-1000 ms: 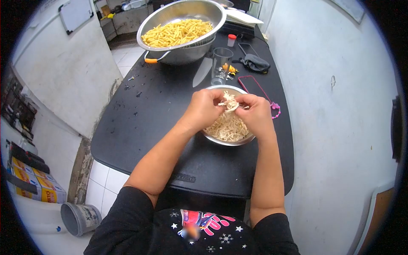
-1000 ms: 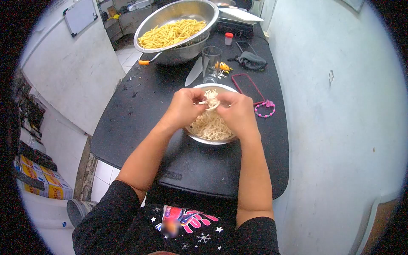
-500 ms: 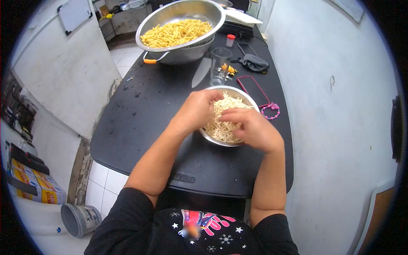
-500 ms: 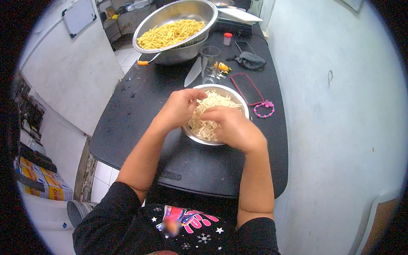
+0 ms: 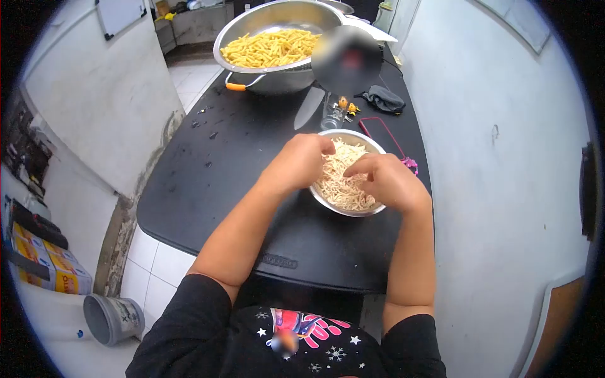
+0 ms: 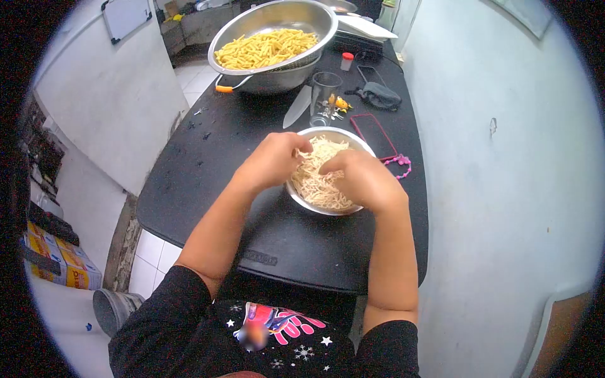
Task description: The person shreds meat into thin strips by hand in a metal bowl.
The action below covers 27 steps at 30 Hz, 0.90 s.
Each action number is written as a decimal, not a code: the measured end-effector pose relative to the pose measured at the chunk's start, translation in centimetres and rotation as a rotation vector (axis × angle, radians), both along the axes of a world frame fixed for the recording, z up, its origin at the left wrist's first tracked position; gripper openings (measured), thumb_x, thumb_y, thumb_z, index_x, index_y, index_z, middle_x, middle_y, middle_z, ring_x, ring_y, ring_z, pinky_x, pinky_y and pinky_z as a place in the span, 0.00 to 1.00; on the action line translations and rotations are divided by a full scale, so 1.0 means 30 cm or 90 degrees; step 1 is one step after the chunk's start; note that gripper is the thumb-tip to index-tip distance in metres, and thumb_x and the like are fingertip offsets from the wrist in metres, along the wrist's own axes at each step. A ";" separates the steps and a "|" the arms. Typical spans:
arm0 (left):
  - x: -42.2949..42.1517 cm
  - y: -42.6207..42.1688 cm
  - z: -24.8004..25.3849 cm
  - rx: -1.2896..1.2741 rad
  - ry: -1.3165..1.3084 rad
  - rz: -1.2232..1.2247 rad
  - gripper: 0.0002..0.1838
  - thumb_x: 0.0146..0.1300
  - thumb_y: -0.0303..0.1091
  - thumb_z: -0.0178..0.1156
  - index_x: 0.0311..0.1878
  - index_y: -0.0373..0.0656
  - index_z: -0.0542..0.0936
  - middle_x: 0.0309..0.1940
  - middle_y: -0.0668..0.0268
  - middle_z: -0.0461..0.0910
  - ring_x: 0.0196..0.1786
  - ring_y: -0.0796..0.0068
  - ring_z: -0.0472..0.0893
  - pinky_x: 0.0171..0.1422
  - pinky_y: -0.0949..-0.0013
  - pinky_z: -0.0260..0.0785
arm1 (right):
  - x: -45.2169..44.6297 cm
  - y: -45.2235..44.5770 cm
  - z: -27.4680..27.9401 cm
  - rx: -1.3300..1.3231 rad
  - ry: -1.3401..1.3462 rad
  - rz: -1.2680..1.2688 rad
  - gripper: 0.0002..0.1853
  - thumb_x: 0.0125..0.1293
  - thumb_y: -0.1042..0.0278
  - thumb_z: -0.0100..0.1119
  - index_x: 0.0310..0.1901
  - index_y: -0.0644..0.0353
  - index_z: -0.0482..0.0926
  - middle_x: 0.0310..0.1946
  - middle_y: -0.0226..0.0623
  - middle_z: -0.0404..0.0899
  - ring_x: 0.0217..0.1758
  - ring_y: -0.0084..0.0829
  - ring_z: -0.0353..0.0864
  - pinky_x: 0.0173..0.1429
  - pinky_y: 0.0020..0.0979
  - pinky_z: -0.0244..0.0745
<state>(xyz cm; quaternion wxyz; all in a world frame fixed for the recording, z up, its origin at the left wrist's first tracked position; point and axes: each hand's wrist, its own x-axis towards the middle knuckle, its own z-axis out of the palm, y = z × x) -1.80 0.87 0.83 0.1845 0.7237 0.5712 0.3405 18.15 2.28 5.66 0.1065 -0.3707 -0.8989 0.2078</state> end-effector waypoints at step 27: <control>0.116 0.046 -0.052 -0.069 -0.340 -0.047 0.05 0.59 0.25 0.59 0.38 0.35 0.79 0.30 0.70 0.80 0.33 0.85 0.75 0.39 0.77 0.69 | 0.011 0.076 -0.180 -0.005 0.441 -0.189 0.07 0.55 0.76 0.62 0.36 0.66 0.81 0.25 0.31 0.80 0.28 0.19 0.77 0.34 0.23 0.73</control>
